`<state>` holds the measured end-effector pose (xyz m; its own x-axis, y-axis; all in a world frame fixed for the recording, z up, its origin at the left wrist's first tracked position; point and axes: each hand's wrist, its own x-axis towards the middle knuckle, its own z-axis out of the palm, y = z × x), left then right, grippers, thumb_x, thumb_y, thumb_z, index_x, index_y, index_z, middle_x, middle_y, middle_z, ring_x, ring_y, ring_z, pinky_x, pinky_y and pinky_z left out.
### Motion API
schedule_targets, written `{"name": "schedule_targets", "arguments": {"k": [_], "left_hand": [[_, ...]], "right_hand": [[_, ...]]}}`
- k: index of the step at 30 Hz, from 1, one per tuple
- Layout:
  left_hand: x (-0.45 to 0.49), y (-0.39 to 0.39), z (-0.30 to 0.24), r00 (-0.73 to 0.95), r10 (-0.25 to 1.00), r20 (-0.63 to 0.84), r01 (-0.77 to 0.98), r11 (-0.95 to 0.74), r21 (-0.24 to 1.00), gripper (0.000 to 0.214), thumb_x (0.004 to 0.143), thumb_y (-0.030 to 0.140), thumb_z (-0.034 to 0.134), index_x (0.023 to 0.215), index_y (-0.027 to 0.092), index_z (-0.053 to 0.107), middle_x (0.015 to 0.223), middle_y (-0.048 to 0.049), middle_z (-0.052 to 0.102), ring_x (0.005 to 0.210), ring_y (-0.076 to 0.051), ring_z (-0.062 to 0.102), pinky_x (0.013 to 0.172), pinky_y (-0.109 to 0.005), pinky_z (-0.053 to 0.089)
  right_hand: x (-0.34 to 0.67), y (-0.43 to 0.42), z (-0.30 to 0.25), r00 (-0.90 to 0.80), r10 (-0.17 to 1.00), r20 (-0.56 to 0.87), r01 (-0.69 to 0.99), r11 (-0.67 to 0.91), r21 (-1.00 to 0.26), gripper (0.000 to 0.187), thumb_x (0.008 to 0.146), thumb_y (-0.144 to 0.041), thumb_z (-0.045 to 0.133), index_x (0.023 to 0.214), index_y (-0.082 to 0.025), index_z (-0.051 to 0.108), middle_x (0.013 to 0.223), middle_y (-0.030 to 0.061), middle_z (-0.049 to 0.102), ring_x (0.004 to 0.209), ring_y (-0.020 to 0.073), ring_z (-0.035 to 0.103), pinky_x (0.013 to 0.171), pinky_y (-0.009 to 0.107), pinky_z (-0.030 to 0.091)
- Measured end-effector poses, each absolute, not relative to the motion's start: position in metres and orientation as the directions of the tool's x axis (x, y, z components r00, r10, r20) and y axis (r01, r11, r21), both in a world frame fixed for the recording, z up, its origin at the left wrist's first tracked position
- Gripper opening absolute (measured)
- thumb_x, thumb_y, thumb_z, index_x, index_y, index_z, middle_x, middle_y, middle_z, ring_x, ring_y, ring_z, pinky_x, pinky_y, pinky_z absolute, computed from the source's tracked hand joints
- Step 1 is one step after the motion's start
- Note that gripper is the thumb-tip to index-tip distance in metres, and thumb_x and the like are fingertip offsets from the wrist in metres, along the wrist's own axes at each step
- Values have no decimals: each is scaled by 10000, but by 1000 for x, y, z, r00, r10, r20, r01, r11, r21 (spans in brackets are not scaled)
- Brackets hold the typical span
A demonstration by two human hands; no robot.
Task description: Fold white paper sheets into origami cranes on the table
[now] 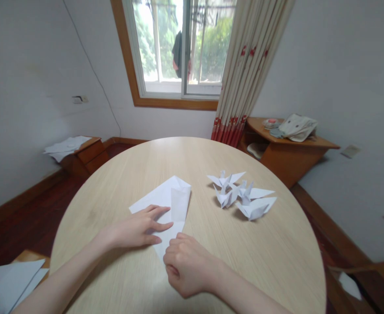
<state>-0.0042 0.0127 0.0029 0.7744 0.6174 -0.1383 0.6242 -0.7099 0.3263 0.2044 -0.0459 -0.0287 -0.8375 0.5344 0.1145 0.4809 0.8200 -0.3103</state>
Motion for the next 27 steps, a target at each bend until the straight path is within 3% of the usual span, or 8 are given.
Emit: {"name": "schedule_targets", "arguments": {"k": [10, 14, 17, 20, 27], "left_hand": [[-5, 13, 1, 778, 615, -129, 613, -698, 370, 481, 840, 252, 669, 1304, 332, 568, 1510, -67, 349, 1343, -338, 333, 1079, -476, 333], [-7, 14, -3, 787, 609, -104, 595, -703, 390, 490, 837, 252, 672, 1308, 331, 564, 1515, -63, 344, 1347, -335, 331, 1081, -476, 333], [-8, 14, -3, 789, 605, -105, 592, -706, 389, 482, 845, 251, 661, 1311, 327, 562, 1518, -66, 338, 1359, -329, 316, 1083, -470, 333], [-7, 12, -2, 783, 612, -111, 603, -702, 380, 479, 848, 248, 658, 1311, 325, 562, 1519, -70, 338, 1370, -333, 299, 1080, -466, 339], [-3, 13, -3, 762, 643, -77, 629, -707, 323, 360, 882, 269, 603, 1238, 317, 628, 1431, -69, 473, 1299, -319, 429, 1039, -440, 383]], "right_hand": [[205, -41, -39, -839, 501, 213, 427, 848, -314, 212, 679, -113, 507, 563, -203, 354, 572, -31, 500, 599, 129, 434, 640, 283, 322], [207, -37, -41, -769, 519, 373, 421, 850, -316, 231, 826, -169, 484, 598, -199, 459, 617, -4, 548, 645, 145, 470, 664, 294, 355], [212, -30, -37, -676, 557, 483, 471, 830, -298, 278, 941, -214, 409, 714, -179, 568, 696, 33, 601, 700, 168, 504, 679, 313, 383], [219, -21, -33, -620, 598, 507, 533, 796, -288, 242, 962, -211, 401, 885, -167, 626, 854, 75, 649, 798, 196, 548, 722, 341, 427], [227, -9, -40, -545, 701, 460, 667, 695, -269, 289, 936, -191, 452, 1202, -182, 566, 1269, 134, 580, 1155, 261, 527, 940, 460, 471]]}}
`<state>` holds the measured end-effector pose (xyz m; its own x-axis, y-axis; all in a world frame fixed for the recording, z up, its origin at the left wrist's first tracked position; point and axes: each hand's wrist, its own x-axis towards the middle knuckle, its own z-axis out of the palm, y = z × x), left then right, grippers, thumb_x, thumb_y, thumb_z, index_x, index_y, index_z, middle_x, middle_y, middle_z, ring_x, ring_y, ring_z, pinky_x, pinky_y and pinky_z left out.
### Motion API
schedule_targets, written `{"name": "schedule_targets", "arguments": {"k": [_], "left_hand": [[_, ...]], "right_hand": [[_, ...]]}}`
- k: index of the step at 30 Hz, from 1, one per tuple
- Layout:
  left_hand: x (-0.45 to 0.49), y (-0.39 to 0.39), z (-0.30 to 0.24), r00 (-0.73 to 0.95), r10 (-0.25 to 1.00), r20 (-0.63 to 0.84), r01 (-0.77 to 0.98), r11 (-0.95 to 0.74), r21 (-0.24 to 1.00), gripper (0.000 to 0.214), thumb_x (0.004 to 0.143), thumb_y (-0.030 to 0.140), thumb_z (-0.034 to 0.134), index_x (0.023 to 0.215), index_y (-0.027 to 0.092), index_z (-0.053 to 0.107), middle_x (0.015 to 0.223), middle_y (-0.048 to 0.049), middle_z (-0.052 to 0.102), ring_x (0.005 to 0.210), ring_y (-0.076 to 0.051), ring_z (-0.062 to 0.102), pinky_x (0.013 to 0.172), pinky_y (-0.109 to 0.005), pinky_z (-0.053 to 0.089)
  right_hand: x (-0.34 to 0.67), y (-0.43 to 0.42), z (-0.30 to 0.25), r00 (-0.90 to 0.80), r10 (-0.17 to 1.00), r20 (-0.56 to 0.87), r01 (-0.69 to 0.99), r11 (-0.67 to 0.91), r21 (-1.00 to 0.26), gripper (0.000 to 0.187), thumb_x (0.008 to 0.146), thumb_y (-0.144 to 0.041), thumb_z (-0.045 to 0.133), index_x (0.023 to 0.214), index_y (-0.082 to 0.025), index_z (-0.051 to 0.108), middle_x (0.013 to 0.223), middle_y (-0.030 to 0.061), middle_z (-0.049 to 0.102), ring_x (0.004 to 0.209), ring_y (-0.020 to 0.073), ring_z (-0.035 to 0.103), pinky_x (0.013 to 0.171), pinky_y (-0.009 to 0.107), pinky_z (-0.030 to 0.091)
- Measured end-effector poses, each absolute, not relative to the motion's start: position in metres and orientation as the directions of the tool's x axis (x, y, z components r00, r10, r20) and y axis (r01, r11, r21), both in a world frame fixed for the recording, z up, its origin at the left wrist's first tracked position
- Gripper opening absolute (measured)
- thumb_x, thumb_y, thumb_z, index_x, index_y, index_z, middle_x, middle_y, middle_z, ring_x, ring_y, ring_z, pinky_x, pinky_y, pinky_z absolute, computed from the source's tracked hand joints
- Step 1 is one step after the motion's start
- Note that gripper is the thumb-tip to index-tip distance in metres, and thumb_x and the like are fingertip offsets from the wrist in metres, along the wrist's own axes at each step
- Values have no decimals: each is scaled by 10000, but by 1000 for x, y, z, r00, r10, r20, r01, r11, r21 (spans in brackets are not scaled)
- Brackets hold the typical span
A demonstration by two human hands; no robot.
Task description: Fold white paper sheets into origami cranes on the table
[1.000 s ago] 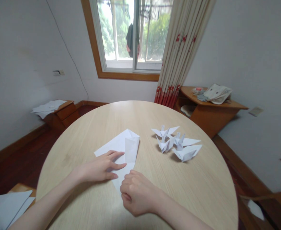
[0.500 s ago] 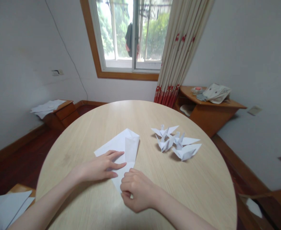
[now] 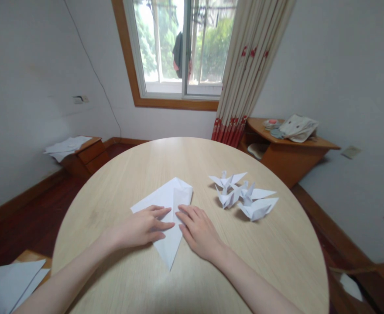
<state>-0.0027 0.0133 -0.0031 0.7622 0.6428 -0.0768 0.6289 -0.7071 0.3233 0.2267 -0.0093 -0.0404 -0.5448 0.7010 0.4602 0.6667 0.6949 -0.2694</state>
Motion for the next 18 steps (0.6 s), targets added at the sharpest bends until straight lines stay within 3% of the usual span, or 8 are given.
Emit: {"name": "schedule_targets", "arguments": {"k": [5, 11, 15, 18], "left_hand": [[0, 16, -3, 715, 699, -25, 651, -652, 390, 242, 909, 275, 550, 1075, 244, 723, 1293, -76, 608, 1233, -277, 527, 1017, -380, 408], [3, 20, -3, 681, 730, 57, 647, -637, 420, 263, 940, 213, 455, 940, 164, 714, 1037, -70, 698, 965, -209, 644, 870, -291, 469], [2, 23, -9, 651, 753, 93, 671, -629, 393, 172, 912, 192, 482, 930, 179, 652, 1009, -52, 651, 946, -205, 612, 835, -294, 471], [1, 24, -14, 645, 758, 101, 662, -620, 421, 153, 873, 156, 522, 1001, 186, 601, 1117, -59, 610, 1027, -212, 585, 891, -317, 465]], "right_hand": [[226, -8, -45, -561, 710, 426, 685, 687, -242, 391, 938, -208, 455, 1327, -199, 494, 1411, 125, 476, 1279, 261, 431, 1020, 485, 435], [226, -9, -43, -600, 673, 433, 686, 711, -154, 447, 958, -207, 439, 1397, -297, 445, 1502, 100, 352, 1338, 275, 352, 1032, 505, 416], [225, -12, -39, -587, 673, 450, 686, 709, -165, 359, 962, -245, 447, 1308, -269, 541, 1463, 112, 399, 1315, 284, 375, 1016, 508, 435], [225, -13, -36, -533, 676, 509, 679, 700, -220, 286, 966, -246, 426, 1188, -211, 603, 1381, 135, 478, 1254, 273, 443, 983, 477, 471]]}}
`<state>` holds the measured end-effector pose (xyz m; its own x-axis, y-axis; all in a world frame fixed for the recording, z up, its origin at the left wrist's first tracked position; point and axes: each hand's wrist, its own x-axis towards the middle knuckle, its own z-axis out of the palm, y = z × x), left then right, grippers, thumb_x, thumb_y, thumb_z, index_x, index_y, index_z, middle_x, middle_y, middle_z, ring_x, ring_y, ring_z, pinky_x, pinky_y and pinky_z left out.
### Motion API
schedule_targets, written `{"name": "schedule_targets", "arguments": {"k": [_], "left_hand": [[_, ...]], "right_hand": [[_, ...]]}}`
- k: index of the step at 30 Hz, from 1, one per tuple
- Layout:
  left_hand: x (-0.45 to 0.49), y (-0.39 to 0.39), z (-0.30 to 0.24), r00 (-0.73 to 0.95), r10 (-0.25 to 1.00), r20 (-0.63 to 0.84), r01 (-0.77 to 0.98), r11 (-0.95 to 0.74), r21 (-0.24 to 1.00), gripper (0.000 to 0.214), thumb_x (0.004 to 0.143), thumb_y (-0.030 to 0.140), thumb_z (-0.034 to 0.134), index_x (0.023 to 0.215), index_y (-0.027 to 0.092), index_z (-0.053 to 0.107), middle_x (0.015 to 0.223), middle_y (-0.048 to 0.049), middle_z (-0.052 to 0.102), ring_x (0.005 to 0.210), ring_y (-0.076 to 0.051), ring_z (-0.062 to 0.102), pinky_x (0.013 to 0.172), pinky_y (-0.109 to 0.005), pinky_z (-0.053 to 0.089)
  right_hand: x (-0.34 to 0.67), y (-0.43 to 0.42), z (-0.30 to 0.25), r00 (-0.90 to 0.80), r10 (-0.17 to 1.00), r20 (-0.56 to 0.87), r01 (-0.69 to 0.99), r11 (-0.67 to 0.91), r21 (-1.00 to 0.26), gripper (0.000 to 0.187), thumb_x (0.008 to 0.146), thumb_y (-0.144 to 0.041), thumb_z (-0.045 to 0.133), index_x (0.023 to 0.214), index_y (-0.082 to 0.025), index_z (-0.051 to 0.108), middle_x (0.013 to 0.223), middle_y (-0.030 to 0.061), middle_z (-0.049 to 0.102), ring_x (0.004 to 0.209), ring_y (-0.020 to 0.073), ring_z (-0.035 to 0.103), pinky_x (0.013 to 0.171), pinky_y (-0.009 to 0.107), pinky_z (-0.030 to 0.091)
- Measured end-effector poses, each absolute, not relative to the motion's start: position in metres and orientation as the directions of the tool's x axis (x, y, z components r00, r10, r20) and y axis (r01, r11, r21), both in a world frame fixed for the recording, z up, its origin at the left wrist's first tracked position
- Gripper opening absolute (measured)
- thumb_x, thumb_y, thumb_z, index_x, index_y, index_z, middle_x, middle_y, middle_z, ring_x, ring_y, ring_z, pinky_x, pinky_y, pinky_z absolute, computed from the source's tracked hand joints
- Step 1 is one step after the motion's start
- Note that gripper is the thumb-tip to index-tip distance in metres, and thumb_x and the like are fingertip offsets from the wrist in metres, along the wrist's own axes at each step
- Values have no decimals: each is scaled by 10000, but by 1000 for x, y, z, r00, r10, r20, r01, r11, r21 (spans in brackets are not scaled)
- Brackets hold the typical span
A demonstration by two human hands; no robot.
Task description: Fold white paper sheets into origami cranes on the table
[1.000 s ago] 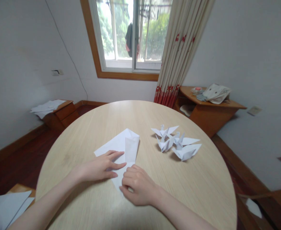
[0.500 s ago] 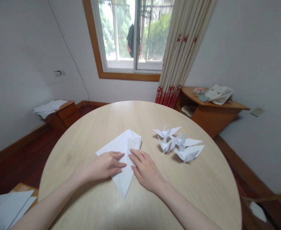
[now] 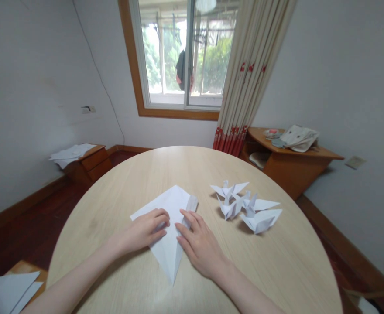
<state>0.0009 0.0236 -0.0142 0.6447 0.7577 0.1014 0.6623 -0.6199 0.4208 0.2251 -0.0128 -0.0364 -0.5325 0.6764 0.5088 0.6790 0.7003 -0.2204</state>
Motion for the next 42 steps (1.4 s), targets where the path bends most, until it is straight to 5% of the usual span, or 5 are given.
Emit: {"name": "schedule_targets", "arguments": {"k": [4, 12, 22, 36, 42], "left_hand": [[3, 23, -22, 688, 715, 123, 573, -640, 512, 267, 864, 79, 486, 1099, 184, 558, 1322, -76, 534, 1199, -207, 523, 1019, -337, 414], [8, 21, -19, 691, 711, 130, 544, -630, 555, 279, 871, 54, 445, 1040, 204, 610, 1273, -45, 602, 1161, -184, 566, 992, -317, 441], [3, 23, -10, 690, 719, 84, 565, -607, 559, 258, 821, 103, 516, 1033, 201, 625, 1265, -57, 592, 1162, -211, 552, 1011, -327, 415], [-1, 28, -17, 699, 707, 106, 560, -634, 534, 276, 775, 135, 600, 1038, 206, 636, 1246, -51, 599, 1146, -215, 554, 1009, -331, 412], [-5, 31, -22, 673, 733, 100, 586, -611, 532, 253, 791, 176, 637, 1040, 223, 635, 1324, -61, 550, 1210, -228, 517, 1036, -356, 396]], "right_hand": [[228, -11, -35, -464, 680, 568, 686, 681, -256, 249, 978, -212, 384, 1044, -170, 620, 1196, 149, 593, 1117, 259, 541, 907, 434, 507], [242, -1, -36, -416, 710, 569, 741, 627, -241, 244, 942, -170, 417, 889, -153, 655, 968, 122, 663, 919, 246, 587, 798, 406, 507], [243, 1, -44, -402, 805, 437, 827, 524, -205, 257, 904, -176, 480, 990, -188, 722, 1084, 83, 717, 920, 254, 584, 817, 424, 507], [236, -3, -63, -417, 855, 308, 877, 467, -110, 391, 960, -266, 415, 1321, -207, 551, 1392, 105, 524, 1359, 377, 340, 1019, 628, 333], [232, -6, -61, -528, 766, 365, 803, 591, -80, 357, 951, -153, 403, 1249, -141, 600, 1319, 147, 585, 1309, 302, 449, 1019, 507, 432]]}}
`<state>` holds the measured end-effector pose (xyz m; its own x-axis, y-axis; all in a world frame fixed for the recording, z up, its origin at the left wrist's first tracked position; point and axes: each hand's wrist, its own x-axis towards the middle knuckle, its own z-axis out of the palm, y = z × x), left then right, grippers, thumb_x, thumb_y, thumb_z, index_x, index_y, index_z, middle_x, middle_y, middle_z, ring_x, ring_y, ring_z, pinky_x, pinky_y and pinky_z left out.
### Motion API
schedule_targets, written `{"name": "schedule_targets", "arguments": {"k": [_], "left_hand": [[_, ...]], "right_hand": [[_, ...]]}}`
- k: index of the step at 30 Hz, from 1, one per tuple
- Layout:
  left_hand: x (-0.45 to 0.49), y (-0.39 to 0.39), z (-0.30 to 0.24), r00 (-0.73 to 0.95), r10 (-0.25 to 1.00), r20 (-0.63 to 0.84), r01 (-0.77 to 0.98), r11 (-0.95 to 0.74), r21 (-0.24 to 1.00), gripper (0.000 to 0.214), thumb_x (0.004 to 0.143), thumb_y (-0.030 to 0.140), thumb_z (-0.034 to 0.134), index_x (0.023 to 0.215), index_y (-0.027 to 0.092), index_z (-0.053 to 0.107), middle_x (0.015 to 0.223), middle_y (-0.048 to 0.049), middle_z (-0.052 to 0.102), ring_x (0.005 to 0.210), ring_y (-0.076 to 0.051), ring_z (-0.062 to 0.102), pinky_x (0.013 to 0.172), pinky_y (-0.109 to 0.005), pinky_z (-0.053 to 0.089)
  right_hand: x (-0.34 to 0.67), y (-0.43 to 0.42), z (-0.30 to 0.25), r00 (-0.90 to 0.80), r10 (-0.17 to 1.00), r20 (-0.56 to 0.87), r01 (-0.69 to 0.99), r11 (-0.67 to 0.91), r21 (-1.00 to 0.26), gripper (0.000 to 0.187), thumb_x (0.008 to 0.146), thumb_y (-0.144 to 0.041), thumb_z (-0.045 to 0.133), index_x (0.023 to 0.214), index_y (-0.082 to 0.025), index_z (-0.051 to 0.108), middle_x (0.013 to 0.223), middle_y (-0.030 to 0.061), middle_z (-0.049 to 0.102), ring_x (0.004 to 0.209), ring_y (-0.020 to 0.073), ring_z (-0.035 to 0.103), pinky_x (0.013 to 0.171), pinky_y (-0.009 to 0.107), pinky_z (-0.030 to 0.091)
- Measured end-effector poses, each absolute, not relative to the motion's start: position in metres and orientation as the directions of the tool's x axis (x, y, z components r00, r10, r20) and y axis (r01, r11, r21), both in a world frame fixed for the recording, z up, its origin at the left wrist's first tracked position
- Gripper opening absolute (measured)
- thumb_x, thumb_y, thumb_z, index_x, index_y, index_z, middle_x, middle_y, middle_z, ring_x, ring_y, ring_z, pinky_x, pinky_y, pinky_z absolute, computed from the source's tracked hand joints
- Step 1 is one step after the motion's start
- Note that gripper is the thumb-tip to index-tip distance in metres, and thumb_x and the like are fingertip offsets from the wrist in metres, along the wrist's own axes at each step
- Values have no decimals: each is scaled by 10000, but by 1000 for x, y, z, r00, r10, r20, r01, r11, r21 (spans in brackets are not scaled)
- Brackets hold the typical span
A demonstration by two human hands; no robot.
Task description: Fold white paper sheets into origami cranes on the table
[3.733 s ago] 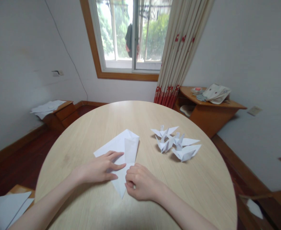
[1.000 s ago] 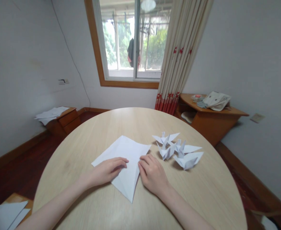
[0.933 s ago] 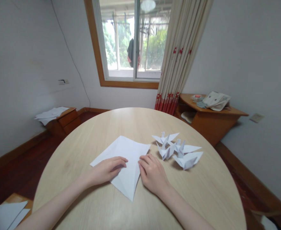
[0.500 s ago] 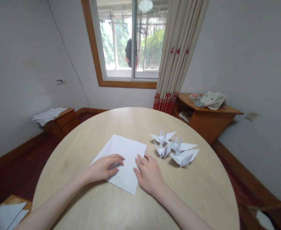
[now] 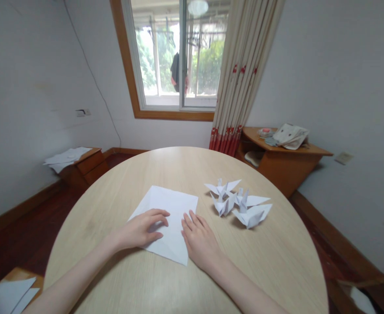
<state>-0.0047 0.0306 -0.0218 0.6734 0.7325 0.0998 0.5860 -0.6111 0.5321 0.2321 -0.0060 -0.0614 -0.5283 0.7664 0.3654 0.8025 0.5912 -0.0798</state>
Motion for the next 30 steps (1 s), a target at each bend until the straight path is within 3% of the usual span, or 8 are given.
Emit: {"name": "schedule_targets", "arguments": {"k": [3, 9, 14, 20, 24, 30], "left_hand": [[-6, 32, -23, 660, 747, 80, 602, -590, 539, 262, 787, 194, 665, 1043, 233, 631, 1358, -61, 530, 1239, -239, 499, 1049, -369, 387], [-5, 31, -20, 665, 745, 59, 609, -587, 534, 252, 794, 182, 662, 1041, 219, 630, 1368, -73, 529, 1257, -240, 490, 1061, -368, 373], [-4, 31, -19, 669, 741, 62, 608, -594, 526, 268, 793, 175, 645, 1056, 220, 626, 1384, -75, 521, 1260, -238, 496, 1061, -361, 376], [-4, 23, -8, 658, 753, -20, 663, -566, 489, 334, 784, 245, 650, 1116, 226, 624, 1430, -88, 479, 1286, -266, 481, 1056, -377, 383], [-1, 14, 6, 651, 750, -116, 712, -550, 437, 483, 752, 292, 668, 1218, 201, 580, 1472, -132, 407, 1275, -303, 490, 1044, -391, 392], [3, 0, 22, 627, 742, -237, 765, -528, 368, 735, 702, 475, 724, 1325, 165, 488, 1519, -173, 293, 1334, -345, 403, 1064, -429, 366]], "right_hand": [[228, -12, -55, -599, 723, 345, 755, 653, -58, 361, 944, -127, 388, 1230, -103, 606, 1297, 157, 599, 1239, 295, 527, 954, 461, 504], [223, -22, -43, -707, 630, 321, 658, 752, -27, 337, 950, -183, 442, 1230, -106, 612, 1278, 140, 617, 1196, 296, 559, 931, 442, 525], [224, -23, -39, -716, 652, 250, 659, 749, -64, 363, 957, -227, 462, 1250, -63, 598, 1312, 154, 586, 1227, 326, 529, 946, 468, 513], [227, -21, -31, -685, 711, 158, 682, 702, -205, 371, 967, -219, 441, 1282, -79, 579, 1342, 135, 561, 1297, 300, 462, 1020, 466, 445], [229, -20, -21, -674, 734, 82, 689, 665, -290, 432, 967, -373, 478, 1314, -129, 559, 1387, 115, 520, 1318, 303, 432, 1044, 479, 399], [231, -20, -16, -682, 728, 74, 679, 668, -306, 755, 832, -681, 494, 1353, -134, 520, 1395, 125, 516, 1247, 337, 468, 1006, 490, 391]]}}
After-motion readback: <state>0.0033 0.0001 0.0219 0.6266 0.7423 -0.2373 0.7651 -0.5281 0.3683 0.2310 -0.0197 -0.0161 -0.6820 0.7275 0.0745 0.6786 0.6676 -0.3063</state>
